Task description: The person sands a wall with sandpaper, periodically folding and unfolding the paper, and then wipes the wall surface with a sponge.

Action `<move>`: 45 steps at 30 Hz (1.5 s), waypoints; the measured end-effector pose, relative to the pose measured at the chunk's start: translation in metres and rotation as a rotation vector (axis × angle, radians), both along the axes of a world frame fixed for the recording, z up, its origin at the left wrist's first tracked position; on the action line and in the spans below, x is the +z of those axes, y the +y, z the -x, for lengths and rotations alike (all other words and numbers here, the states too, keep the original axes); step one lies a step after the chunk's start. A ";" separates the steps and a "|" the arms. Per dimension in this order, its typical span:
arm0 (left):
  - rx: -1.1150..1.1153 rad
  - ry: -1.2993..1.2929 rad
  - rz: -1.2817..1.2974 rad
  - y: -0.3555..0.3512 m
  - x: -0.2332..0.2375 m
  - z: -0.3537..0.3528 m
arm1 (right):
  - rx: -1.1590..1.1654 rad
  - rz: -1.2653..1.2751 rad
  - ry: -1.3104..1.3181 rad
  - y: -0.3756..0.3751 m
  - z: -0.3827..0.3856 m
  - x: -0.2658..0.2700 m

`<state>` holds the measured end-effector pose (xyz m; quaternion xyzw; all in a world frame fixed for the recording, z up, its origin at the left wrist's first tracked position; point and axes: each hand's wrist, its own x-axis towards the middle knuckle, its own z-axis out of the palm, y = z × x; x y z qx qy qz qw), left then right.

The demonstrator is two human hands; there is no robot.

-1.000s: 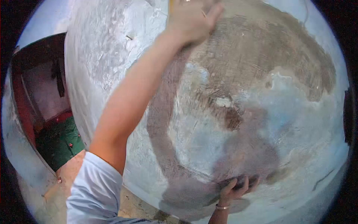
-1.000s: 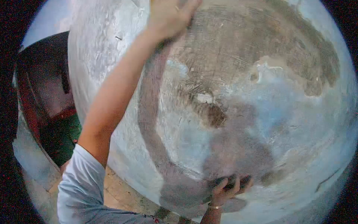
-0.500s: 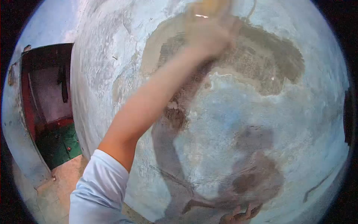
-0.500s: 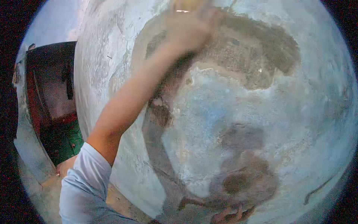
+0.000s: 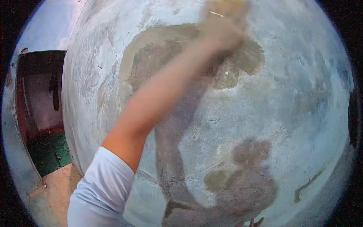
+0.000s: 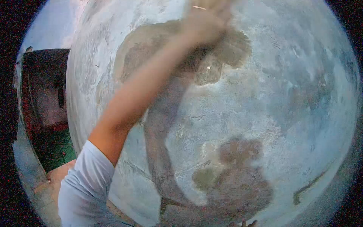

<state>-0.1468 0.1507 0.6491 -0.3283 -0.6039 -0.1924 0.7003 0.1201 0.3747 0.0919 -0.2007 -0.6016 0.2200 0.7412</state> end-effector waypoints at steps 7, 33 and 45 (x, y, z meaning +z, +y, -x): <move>-0.312 0.484 0.347 0.094 -0.156 -0.076 | 0.163 0.194 0.050 -0.032 -0.007 0.034; -0.093 -0.246 0.360 0.039 -0.350 -0.083 | -0.068 0.070 -0.148 0.032 -0.060 -0.035; -0.073 -0.179 -0.441 -0.072 -0.318 0.018 | -0.162 0.135 -0.163 0.049 -0.092 -0.044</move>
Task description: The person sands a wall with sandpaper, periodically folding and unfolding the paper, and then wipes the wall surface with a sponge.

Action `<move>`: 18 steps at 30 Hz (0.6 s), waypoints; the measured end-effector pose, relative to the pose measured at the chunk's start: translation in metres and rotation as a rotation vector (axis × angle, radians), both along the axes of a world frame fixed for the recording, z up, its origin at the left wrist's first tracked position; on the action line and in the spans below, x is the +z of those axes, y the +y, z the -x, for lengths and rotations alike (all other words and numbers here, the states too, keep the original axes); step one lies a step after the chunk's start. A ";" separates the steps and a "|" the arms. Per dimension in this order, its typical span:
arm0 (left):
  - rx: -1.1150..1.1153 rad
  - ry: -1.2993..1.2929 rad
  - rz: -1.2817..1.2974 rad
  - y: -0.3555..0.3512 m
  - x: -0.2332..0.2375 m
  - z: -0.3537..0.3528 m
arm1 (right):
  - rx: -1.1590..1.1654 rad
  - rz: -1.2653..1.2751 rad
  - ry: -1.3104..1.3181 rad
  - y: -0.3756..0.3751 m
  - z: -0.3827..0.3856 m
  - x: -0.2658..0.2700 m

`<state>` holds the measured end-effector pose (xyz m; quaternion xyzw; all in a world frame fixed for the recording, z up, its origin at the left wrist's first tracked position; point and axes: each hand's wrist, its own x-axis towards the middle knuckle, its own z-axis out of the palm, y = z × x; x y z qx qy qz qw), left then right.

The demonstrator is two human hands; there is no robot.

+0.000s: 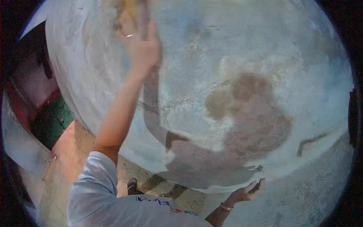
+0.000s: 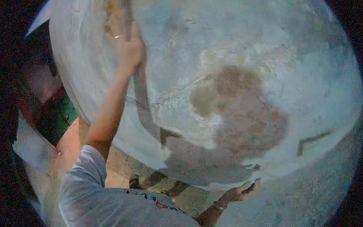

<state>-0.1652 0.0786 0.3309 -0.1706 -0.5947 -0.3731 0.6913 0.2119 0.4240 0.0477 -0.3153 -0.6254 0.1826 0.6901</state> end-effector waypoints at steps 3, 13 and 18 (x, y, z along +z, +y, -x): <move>-0.031 -0.159 0.439 0.089 -0.058 -0.067 | 0.000 -0.106 -0.051 -0.003 0.020 -0.003; -0.104 -0.585 -0.290 -0.021 -0.250 -0.042 | 0.117 -0.379 -0.155 -0.021 0.040 0.011; 0.075 -0.199 -0.045 -0.035 -0.073 0.022 | 0.273 -0.473 -0.062 -0.031 0.070 0.025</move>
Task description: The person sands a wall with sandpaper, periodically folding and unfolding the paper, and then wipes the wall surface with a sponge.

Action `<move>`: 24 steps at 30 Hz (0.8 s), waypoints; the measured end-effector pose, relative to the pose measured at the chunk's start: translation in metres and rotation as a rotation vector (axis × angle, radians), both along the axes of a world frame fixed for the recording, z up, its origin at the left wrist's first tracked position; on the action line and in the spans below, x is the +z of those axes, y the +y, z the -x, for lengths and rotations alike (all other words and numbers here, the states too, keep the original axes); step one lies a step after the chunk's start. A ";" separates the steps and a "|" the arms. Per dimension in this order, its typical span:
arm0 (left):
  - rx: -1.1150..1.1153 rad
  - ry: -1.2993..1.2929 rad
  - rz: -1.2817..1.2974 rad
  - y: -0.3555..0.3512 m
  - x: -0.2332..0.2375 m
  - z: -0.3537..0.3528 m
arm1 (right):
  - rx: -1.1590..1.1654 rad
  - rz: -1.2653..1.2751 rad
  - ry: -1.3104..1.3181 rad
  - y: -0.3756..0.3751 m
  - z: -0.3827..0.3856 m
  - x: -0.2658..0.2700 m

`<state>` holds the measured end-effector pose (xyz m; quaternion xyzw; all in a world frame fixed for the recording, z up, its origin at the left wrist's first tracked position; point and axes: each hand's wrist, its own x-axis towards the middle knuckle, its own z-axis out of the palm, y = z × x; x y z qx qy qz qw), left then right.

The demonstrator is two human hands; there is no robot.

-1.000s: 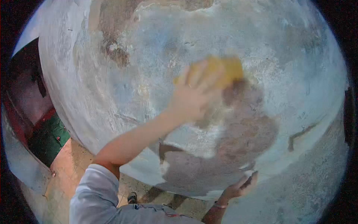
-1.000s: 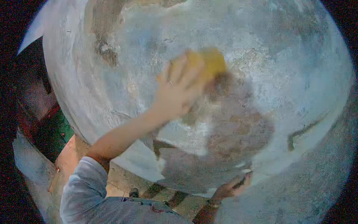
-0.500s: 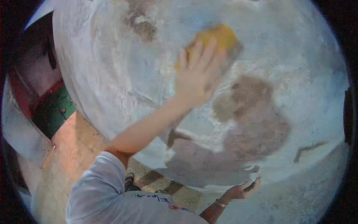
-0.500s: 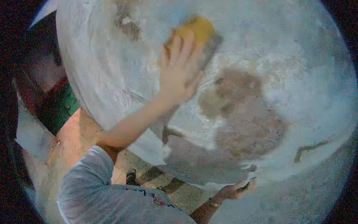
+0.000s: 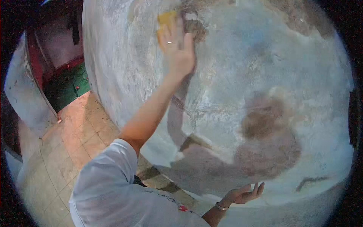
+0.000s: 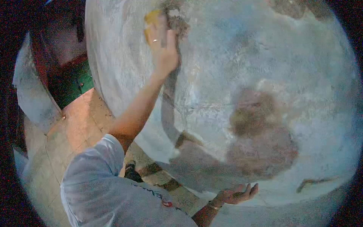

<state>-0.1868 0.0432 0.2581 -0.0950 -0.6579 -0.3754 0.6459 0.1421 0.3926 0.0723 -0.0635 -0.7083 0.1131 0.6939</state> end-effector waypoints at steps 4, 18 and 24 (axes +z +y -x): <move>-0.191 -0.010 0.091 0.075 -0.049 -0.074 | 0.094 0.036 -0.038 -0.026 0.049 -0.006; -0.190 0.062 -0.010 -0.056 -0.017 0.034 | -0.191 -0.278 -0.617 -0.181 0.186 0.062; -0.157 -0.200 0.339 -0.038 -0.205 -0.005 | -0.307 -0.330 -0.437 -0.200 0.210 0.095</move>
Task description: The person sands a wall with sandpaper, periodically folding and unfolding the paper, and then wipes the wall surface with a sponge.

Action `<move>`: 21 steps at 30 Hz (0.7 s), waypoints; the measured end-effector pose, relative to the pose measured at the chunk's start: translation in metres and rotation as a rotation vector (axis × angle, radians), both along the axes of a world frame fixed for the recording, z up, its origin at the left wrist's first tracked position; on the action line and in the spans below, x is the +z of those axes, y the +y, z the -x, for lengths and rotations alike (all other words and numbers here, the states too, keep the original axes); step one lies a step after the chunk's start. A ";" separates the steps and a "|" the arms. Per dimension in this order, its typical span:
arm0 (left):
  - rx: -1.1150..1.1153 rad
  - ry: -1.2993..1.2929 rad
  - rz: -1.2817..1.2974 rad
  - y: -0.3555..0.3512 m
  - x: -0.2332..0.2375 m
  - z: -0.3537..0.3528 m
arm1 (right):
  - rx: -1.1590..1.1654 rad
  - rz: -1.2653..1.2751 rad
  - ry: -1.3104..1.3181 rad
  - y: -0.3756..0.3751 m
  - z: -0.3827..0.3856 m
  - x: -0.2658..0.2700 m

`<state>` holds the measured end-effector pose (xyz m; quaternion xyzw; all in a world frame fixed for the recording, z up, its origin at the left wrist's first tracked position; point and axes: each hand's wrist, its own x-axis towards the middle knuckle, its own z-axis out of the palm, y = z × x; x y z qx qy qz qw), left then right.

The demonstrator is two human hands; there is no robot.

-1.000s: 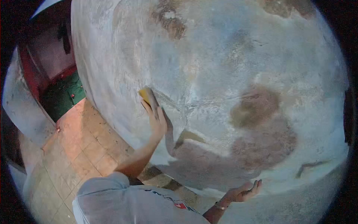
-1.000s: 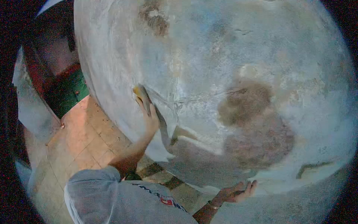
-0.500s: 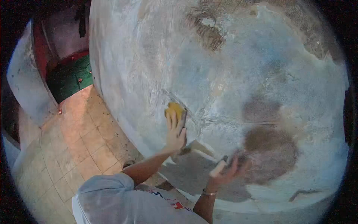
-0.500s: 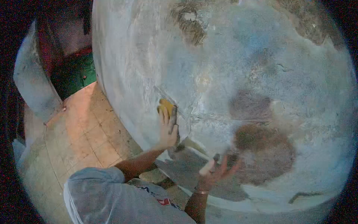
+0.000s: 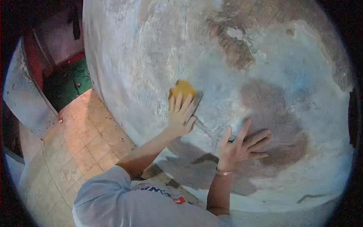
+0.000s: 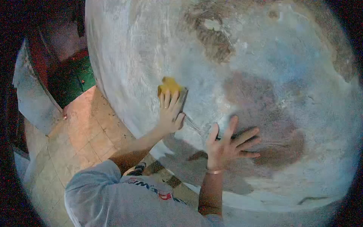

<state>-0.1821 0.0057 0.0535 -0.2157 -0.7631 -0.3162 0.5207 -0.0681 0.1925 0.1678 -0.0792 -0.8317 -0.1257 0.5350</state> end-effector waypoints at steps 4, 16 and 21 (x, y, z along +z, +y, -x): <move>0.023 0.082 -0.159 -0.059 0.072 0.024 | 0.036 -0.073 0.095 0.003 0.006 -0.001; -0.074 0.145 0.135 0.003 0.083 -0.014 | 0.197 -0.058 -0.089 0.009 -0.035 0.029; 0.189 -0.224 -0.898 -0.055 -0.062 0.041 | 0.241 -0.098 -0.083 0.026 -0.043 0.040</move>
